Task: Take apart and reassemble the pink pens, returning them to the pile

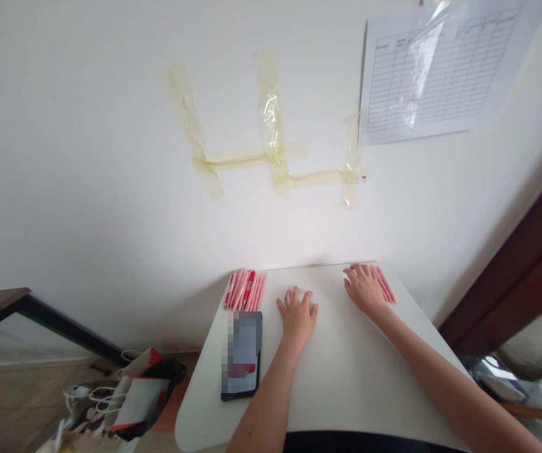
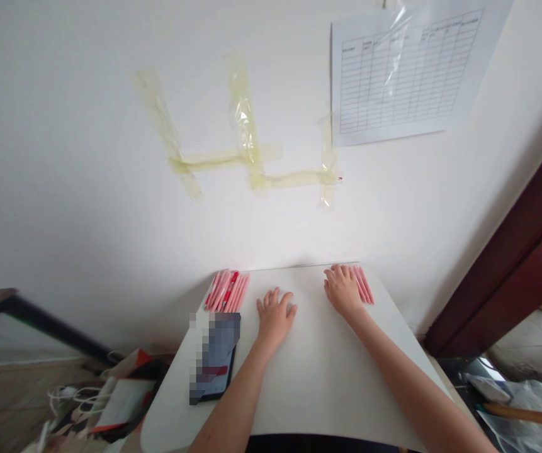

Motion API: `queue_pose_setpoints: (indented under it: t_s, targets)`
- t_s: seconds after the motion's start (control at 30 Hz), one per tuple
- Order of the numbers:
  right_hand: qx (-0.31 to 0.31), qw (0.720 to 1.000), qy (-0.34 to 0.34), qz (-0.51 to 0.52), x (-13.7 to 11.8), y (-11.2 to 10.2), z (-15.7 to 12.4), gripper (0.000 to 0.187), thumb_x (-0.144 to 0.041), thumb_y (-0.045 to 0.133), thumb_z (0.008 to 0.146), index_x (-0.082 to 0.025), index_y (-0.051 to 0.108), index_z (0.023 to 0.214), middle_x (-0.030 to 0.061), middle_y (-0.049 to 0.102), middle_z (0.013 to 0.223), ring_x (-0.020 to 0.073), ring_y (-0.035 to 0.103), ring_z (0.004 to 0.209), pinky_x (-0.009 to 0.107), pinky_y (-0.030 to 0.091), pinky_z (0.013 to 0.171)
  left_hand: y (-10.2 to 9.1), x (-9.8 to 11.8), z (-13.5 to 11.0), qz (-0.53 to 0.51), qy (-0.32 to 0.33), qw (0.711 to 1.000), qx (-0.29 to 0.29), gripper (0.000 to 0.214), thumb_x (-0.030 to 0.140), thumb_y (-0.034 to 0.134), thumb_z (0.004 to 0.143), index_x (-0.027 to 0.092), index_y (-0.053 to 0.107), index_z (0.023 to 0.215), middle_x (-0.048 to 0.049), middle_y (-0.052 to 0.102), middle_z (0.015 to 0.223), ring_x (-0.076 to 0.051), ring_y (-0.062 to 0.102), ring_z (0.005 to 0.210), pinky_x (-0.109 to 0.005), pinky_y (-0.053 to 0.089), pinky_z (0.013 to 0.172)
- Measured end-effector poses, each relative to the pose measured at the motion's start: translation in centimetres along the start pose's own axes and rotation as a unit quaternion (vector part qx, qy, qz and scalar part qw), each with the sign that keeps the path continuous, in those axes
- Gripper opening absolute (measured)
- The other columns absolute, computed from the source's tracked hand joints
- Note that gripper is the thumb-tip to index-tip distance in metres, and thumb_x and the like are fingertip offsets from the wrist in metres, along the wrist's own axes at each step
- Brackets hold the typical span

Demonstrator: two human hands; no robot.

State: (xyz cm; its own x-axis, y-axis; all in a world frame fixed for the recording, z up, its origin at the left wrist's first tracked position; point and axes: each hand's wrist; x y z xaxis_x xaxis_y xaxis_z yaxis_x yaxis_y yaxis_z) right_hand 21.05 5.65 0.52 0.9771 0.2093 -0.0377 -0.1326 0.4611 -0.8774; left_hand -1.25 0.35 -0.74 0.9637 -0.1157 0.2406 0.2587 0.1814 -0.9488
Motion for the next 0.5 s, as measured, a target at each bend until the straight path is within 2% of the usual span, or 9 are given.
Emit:
queue_pose_setpoints:
  t_s: [0.13,0.23,0.5]
  targets:
    - [-0.017,0.989,-0.099,0.110,-1.7,0.4,-1.2,0.041,-0.020,0.037,0.100,-0.020,0.058,0.136,0.0111,0.055,0.144,0.0288,0.044,0.133,0.045,0.043,0.109,-0.3,-0.1,0.0,-0.006,0.002,1.000,-0.003,0.043,0.046,0.048,0.096,0.035,0.057,0.136,-0.0085,0.043,0.157,-0.034,0.034,0.147,-0.067,0.024,0.120]
    - [-0.040,0.976,-0.136,0.166,-2.6,1.3,-2.1,0.044,-0.021,0.037,0.101,-0.020,0.055,0.142,0.0083,0.052,0.150,0.0264,0.044,0.138,0.045,0.046,0.110,-0.6,-0.2,0.0,-0.003,0.002,1.000,-0.005,0.044,0.047,0.048,0.096,0.035,0.057,0.136,-0.0089,0.045,0.156,-0.034,0.036,0.146,-0.066,0.026,0.119]
    - [-0.060,0.966,-0.136,0.210,-2.7,2.4,-2.4,0.043,-0.029,0.039,0.103,-0.022,0.059,0.140,0.0073,0.058,0.146,0.0254,0.051,0.136,0.048,0.047,0.113,-2.1,-0.1,0.2,0.030,0.014,0.999,-0.043,0.047,0.048,0.050,0.095,0.035,0.054,0.139,-0.0095,0.045,0.157,-0.034,0.038,0.145,-0.065,0.033,0.116]
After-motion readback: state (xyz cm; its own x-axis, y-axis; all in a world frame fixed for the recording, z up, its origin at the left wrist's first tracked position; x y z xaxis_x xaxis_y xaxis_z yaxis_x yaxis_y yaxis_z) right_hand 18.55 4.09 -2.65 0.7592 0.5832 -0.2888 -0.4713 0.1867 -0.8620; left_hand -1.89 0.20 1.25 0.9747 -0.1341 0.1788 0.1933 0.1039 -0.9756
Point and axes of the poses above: each hand's wrist, its own z-axis towards the middle knuckle, its own y-axis out of the palm, x = y × z
